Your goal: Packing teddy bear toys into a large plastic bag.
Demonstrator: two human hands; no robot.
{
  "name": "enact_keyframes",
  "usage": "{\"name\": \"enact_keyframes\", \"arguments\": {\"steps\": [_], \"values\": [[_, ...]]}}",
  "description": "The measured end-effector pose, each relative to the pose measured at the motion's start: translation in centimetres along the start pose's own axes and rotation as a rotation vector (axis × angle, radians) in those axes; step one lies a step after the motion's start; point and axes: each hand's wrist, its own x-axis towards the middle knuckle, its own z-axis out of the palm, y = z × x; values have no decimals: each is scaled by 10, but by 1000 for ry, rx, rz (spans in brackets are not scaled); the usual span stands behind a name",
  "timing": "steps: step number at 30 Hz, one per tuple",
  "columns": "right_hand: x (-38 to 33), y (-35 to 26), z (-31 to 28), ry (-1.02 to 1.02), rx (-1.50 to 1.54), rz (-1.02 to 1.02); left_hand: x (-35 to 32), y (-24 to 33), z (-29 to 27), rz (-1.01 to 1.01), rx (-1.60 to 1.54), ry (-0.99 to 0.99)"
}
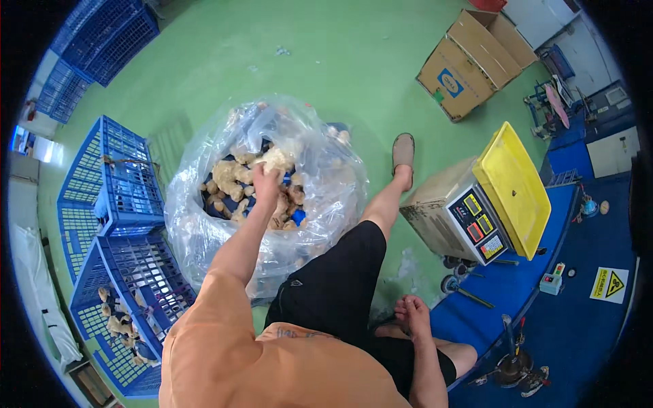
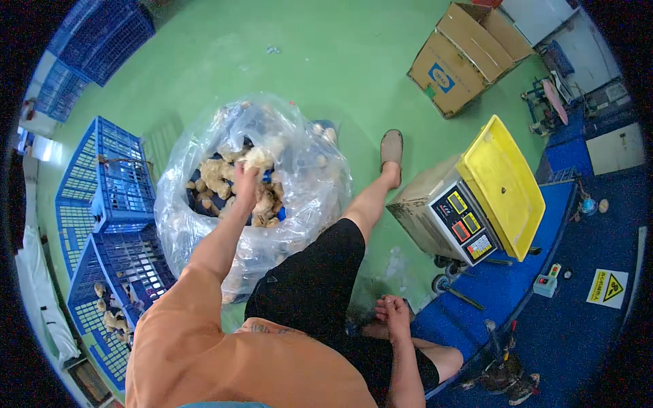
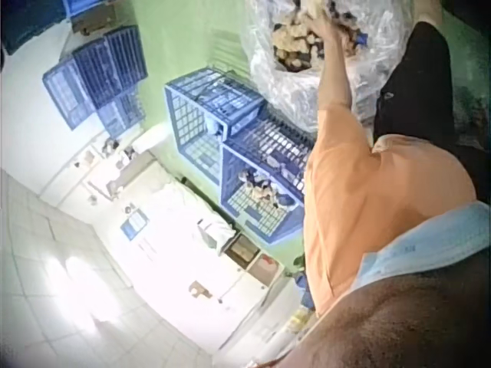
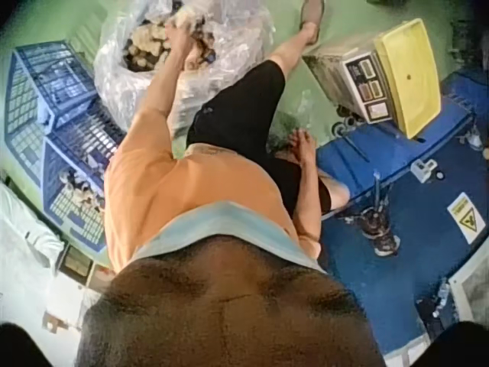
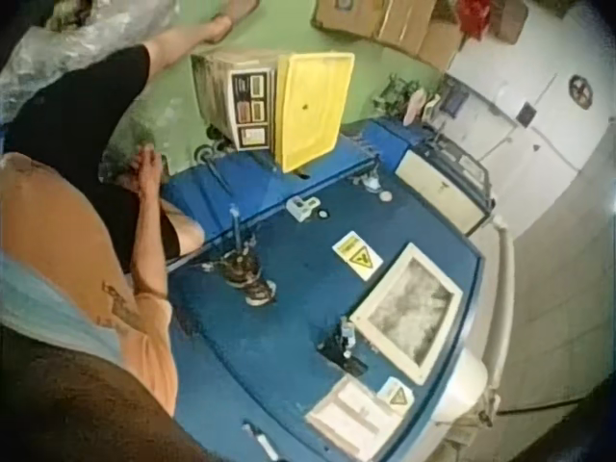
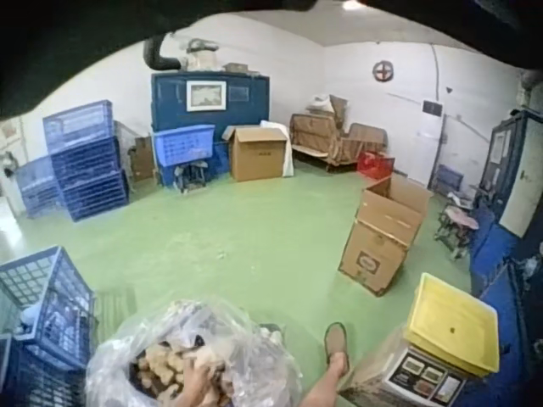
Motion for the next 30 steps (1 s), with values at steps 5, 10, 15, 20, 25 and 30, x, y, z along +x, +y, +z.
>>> {"name": "enact_keyframes", "arguments": {"steps": [5, 10, 15, 20, 25, 30], "values": [[-2, -14, 13, -75, -125, -142, -64, 117, -23, 114, -428, -262], [-37, -83, 68, -158, -248, -729, -122, 182, -9, -112, -785, -654], [-103, -127, 78, 73, -460, -1571, -202, 186, 65, -625, -937, -907], [-122, -101, 34, 264, -508, -1578, -273, 169, 137, -941, -806, -1028], [-157, -109, -5, 519, -219, -1355, -319, 159, 174, -1020, -583, -1096], [-112, -85, -38, 517, -375, -1139, -334, 116, 191, -930, -451, -1205]]}}
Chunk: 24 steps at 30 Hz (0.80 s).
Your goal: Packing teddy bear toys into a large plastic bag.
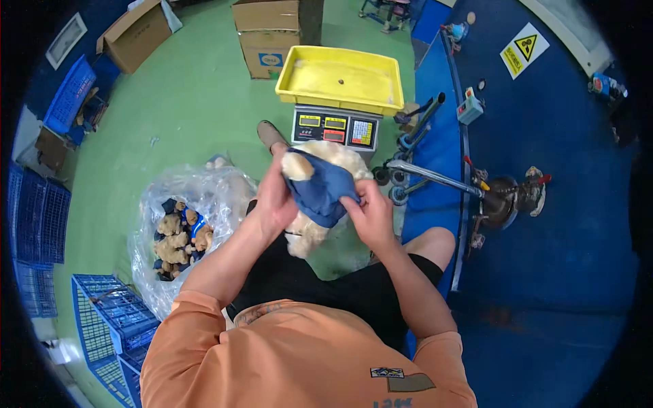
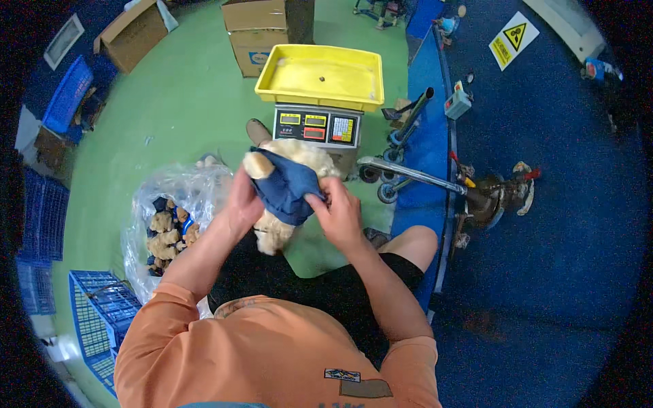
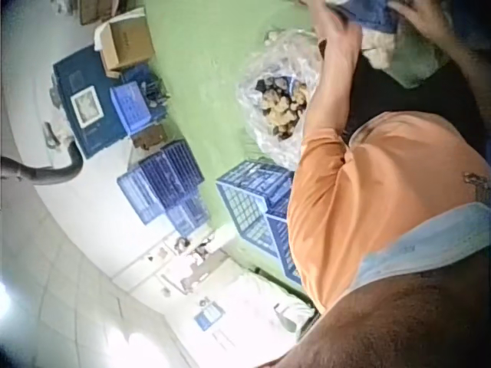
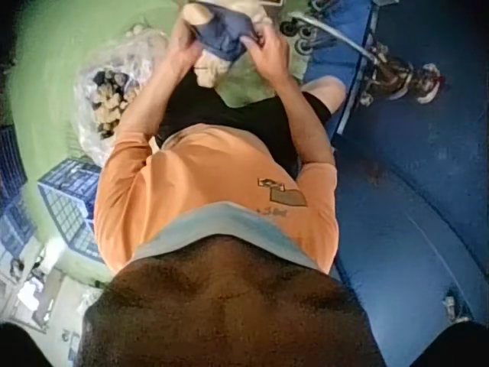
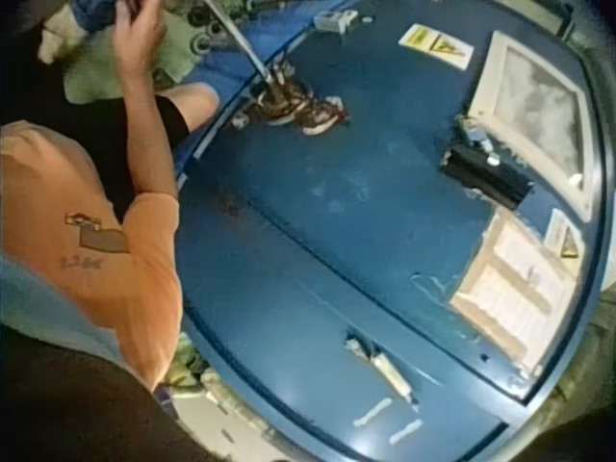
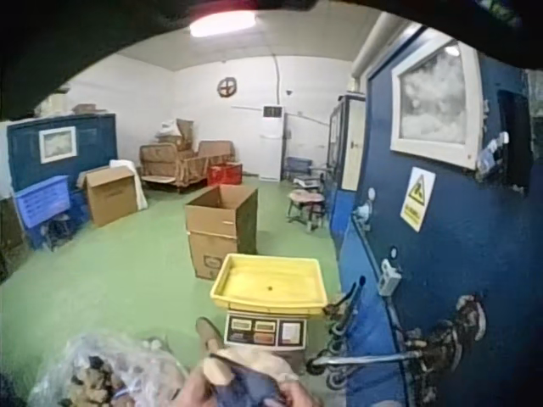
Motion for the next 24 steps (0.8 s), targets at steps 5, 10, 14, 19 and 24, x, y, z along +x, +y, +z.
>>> {"name": "enact_keyframes", "arguments": {"steps": [5, 10, 14, 19, 24], "values": [[-2, 28, 4, 173, 677, 508, -26, -30, 0, 79, 498, 49], [-3, 68, 5, 163, 661, 652, -27, -49, -9, 13, 696, 22], [-4, 44, 2, 270, 113, 335, -10, -47, 3, 7, 480, 28], [0, 12, -2, 77, -92, 28, 14, -59, 5, 80, 418, -10], [11, -5, -13, -94, -367, 159, 31, -69, 31, 226, 679, 85]]}}
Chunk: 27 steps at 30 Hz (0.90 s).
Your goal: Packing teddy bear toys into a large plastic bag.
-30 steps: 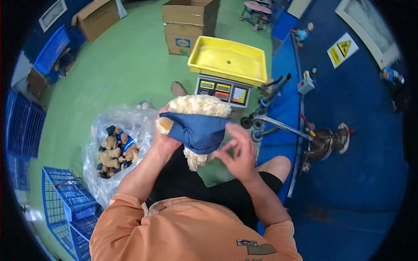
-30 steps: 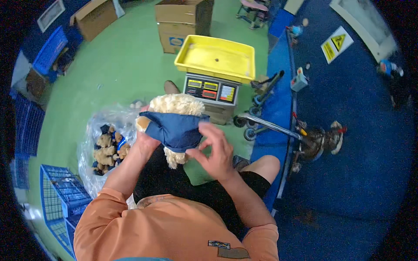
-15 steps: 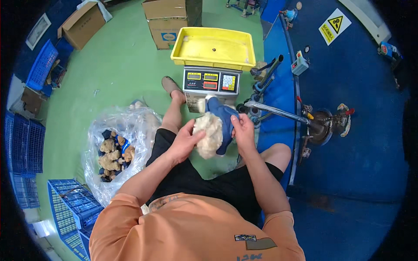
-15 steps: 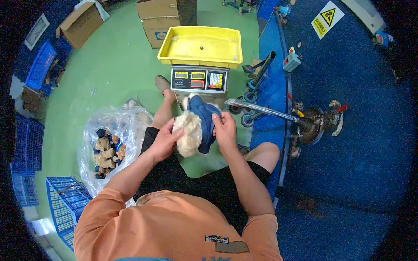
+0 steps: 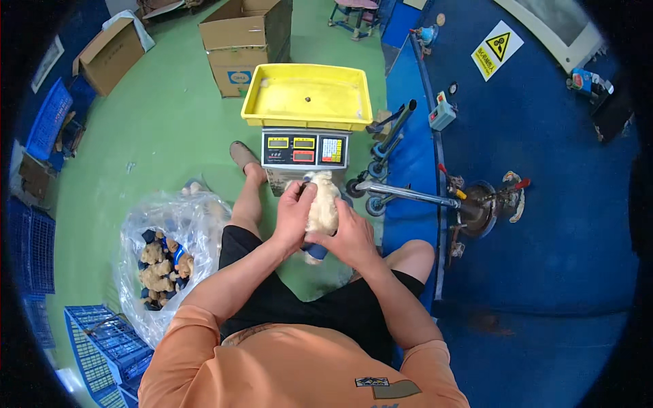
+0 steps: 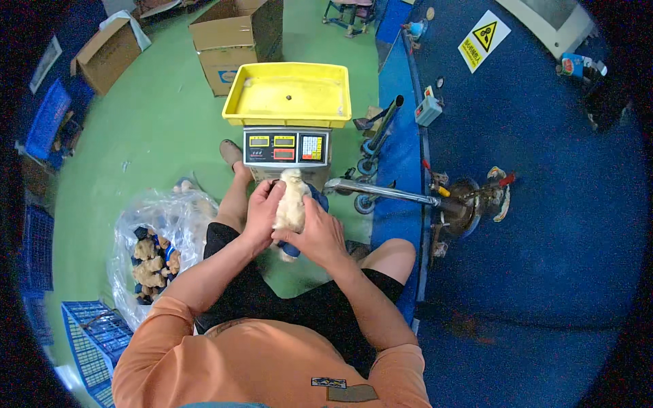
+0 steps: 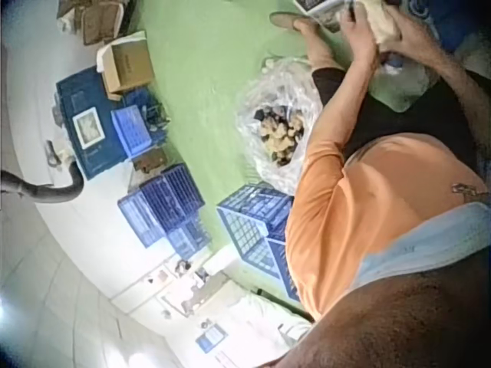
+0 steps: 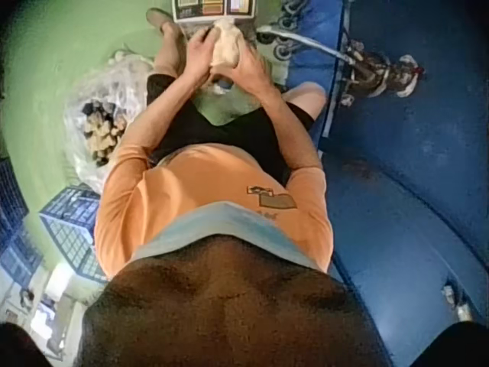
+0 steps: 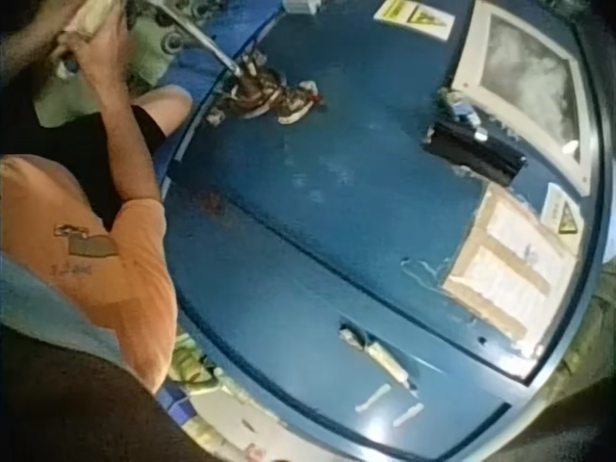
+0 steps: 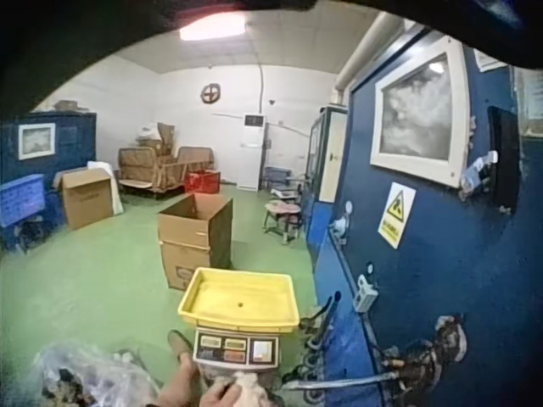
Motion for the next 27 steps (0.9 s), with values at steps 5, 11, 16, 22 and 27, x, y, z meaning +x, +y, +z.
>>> {"name": "enact_keyframes", "arguments": {"steps": [5, 11, 16, 22, 27], "values": [[11, 3, -18, 24, 8, 220, 13, 8, 23, 49, 41, -102], [2, 77, -33, 606, 709, 275, 11, 38, 47, 506, 464, -439], [-24, 106, -96, 724, 1188, 495, 10, 2, 25, 411, 354, 182], [-22, 89, -106, 563, 1073, 503, 21, -6, 57, -306, -61, -344], [-25, 92, -110, 378, 1040, 493, 24, -10, 58, -173, 230, -283]]}}
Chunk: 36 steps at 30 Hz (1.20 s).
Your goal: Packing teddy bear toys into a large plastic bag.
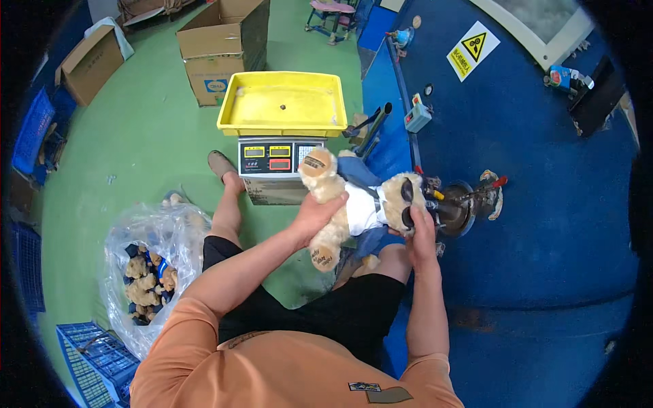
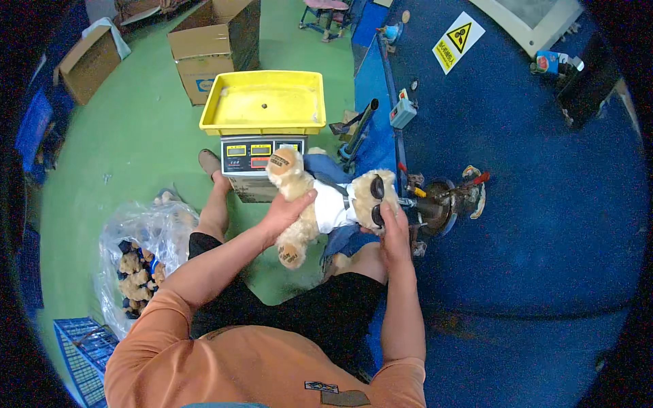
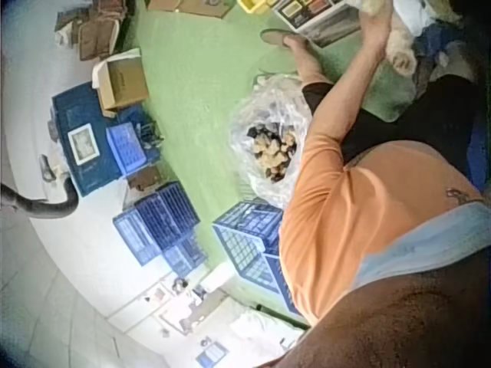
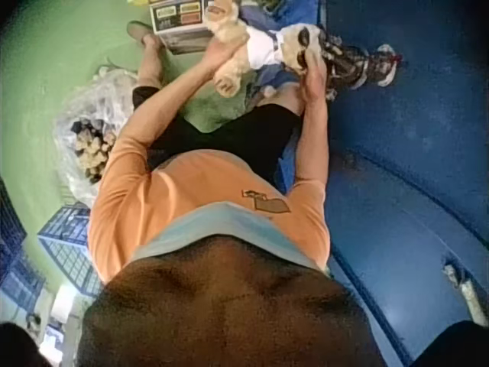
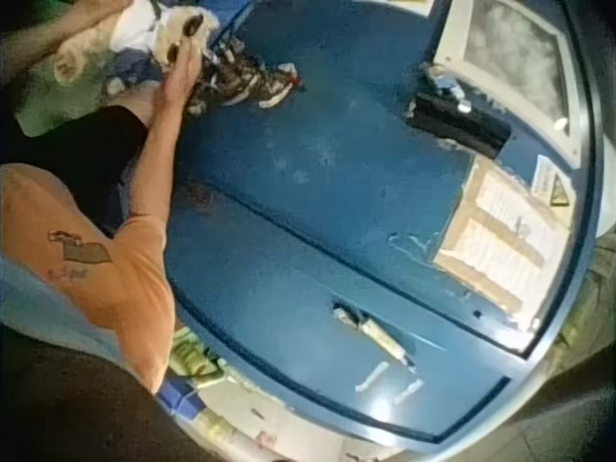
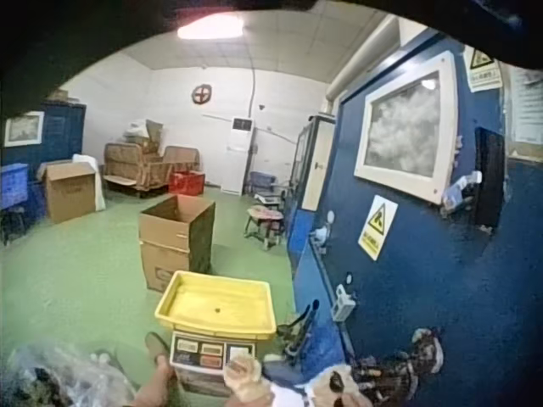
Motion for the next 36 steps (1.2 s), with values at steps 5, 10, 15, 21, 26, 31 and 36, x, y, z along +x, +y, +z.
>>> {"name": "enact_keyframes", "arguments": {"steps": [5, 10, 15, 21, 26, 31, 36], "values": [[3, -14, 2, -134, -90, 55, -15, 9, -4, -63, -96, 66], [11, 4, 2, -105, -390, -124, -7, 30, -17, 15, 11, 105], [8, 7, 12, -169, -184, -91, 15, 36, -35, 121, -63, -103], [4, -2, 22, -111, -194, -109, -5, 23, -20, 45, -203, -74], [6, -6, 27, -145, -269, -138, -7, 36, -31, -36, -205, -25], [11, -3, 33, -178, -224, -117, -18, 35, -36, -28, -123, 42], [16, -4, 37, -208, -129, -90, -27, 44, -32, 21, -68, 91]]}}
